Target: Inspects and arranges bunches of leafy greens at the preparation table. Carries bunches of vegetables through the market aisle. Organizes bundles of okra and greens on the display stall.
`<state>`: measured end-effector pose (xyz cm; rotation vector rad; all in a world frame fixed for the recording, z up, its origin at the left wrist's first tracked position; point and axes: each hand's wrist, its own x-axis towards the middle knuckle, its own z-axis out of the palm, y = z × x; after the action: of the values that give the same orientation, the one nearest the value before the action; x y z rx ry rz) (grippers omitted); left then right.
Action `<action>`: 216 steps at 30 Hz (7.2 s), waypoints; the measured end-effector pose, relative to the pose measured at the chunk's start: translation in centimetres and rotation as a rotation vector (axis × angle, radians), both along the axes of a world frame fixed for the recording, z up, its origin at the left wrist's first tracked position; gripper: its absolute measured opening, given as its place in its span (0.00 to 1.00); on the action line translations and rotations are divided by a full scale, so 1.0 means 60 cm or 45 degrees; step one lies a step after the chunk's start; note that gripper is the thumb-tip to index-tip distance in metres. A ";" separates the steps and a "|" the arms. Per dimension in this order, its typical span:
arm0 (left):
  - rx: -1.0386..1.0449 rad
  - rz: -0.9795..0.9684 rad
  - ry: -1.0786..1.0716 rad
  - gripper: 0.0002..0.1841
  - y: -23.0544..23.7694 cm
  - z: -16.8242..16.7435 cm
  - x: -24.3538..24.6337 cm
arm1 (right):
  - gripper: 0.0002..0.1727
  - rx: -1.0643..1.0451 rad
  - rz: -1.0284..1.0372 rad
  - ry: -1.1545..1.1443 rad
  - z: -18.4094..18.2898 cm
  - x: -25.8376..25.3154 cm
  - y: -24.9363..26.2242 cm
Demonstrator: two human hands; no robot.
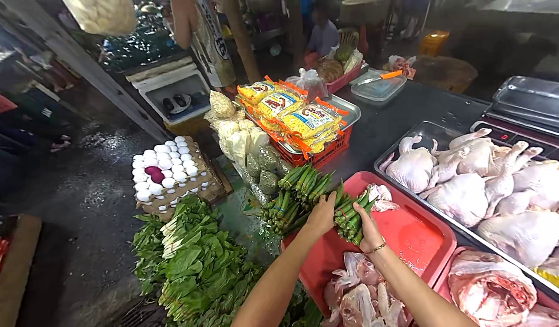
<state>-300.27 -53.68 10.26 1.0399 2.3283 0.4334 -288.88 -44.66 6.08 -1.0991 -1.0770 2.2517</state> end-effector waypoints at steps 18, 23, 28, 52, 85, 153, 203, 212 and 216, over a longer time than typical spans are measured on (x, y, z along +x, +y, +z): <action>0.991 0.142 0.203 0.40 -0.166 0.074 0.045 | 0.30 0.113 0.120 0.269 0.139 0.021 -0.112; 0.640 0.173 0.252 0.36 -0.208 0.053 -0.068 | 0.28 -0.042 0.187 0.225 0.091 -0.068 -0.158; 0.646 0.214 0.081 0.26 -0.217 0.054 -0.099 | 0.31 -0.101 0.169 0.135 0.069 -0.080 -0.175; 0.334 0.304 0.323 0.24 -0.239 0.044 -0.057 | 0.30 -0.138 0.221 0.104 0.070 -0.085 -0.147; 0.717 0.582 0.183 0.24 -0.224 0.073 -0.091 | 0.44 0.247 0.218 -0.055 0.116 -0.140 -0.168; 0.744 0.698 0.599 0.35 -0.184 -0.013 -0.070 | 0.28 1.356 -0.233 -0.119 0.081 -0.169 -0.148; 0.407 0.569 0.720 0.49 -0.156 0.010 -0.099 | 0.26 1.923 0.951 -0.910 0.054 -0.168 -0.028; 0.257 0.544 0.814 0.61 -0.155 -0.006 -0.090 | 0.22 2.039 1.519 -0.717 0.088 -0.091 -0.010; 0.529 0.574 0.838 0.54 -0.175 -0.030 -0.062 | 0.25 2.220 1.782 -0.564 0.019 -0.069 -0.003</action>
<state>-303.97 -64.21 8.49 0.9200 3.1790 0.8848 -293.03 -44.83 7.21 0.1790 -3.4330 0.3999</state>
